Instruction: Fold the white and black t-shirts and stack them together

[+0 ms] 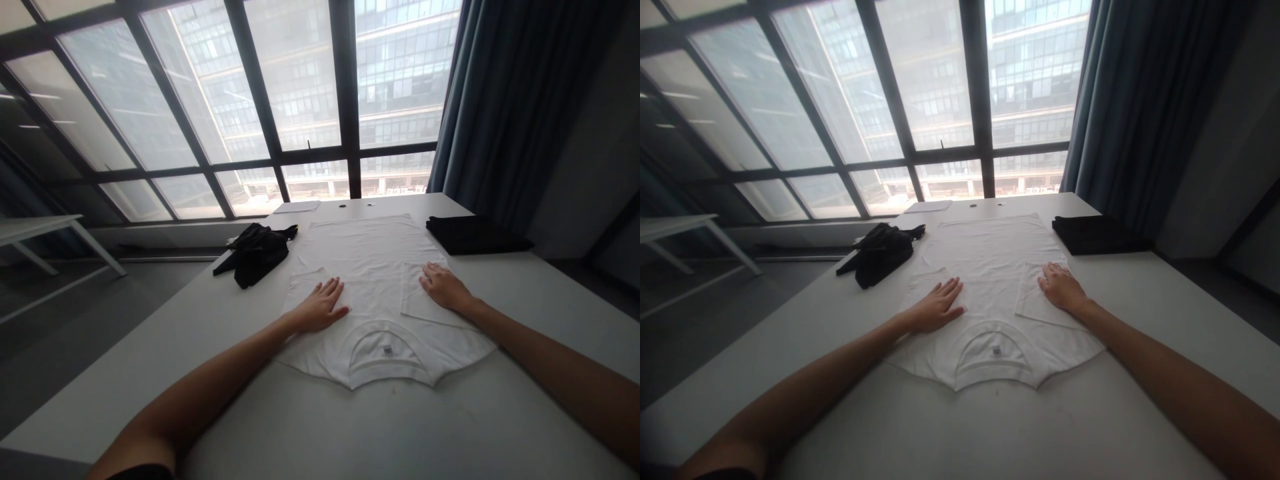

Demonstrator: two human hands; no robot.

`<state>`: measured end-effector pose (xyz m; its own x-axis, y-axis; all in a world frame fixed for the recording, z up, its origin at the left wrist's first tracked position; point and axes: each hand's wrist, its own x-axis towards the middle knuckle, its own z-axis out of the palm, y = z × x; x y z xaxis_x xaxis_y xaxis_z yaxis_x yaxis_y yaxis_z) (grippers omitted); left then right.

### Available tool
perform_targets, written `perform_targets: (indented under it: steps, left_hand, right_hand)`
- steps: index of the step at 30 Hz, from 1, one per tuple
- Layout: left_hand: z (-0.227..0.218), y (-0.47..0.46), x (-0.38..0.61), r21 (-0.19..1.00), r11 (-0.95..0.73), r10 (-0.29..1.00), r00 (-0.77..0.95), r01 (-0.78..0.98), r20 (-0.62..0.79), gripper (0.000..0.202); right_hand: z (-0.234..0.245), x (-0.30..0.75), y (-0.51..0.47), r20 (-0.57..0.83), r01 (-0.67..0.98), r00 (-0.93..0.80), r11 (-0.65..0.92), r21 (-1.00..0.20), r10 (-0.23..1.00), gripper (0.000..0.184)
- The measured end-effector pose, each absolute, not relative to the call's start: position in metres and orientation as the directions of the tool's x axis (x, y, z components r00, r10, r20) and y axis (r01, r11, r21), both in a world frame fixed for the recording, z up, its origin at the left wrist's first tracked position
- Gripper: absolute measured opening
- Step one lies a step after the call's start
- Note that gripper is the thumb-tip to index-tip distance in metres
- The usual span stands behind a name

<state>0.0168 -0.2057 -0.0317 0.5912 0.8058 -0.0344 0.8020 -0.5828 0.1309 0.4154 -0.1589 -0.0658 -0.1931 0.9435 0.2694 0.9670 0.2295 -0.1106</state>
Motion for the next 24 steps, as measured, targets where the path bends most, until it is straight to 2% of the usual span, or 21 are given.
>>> perform_targets:
  steps: [4,9,15,24]
  left_hand:
    - [-0.024,-0.219,0.025,0.161,-0.725,0.67,0.74,0.67,-0.06,0.079]
    - [-0.013,-0.227,0.029,0.217,-0.785,0.583,0.811,0.58,-0.059,0.076]
    - [-0.007,-0.229,0.03,0.251,-0.804,0.54,0.839,0.539,-0.07,0.076]
    - [-0.009,-0.228,0.029,0.239,-0.814,0.531,0.845,0.529,-0.06,0.074]
  right_hand:
    - [-0.065,0.415,-0.159,0.271,0.966,-0.189,0.228,-0.119,0.944,0.054]
    - [-0.064,0.414,-0.161,0.27,0.967,-0.192,0.229,-0.112,0.943,0.053]
    - [-0.064,0.414,-0.16,0.262,0.969,-0.192,0.225,-0.103,0.946,0.054]
    - [-0.065,0.415,-0.159,0.26,0.968,-0.185,0.221,-0.117,0.948,0.054]
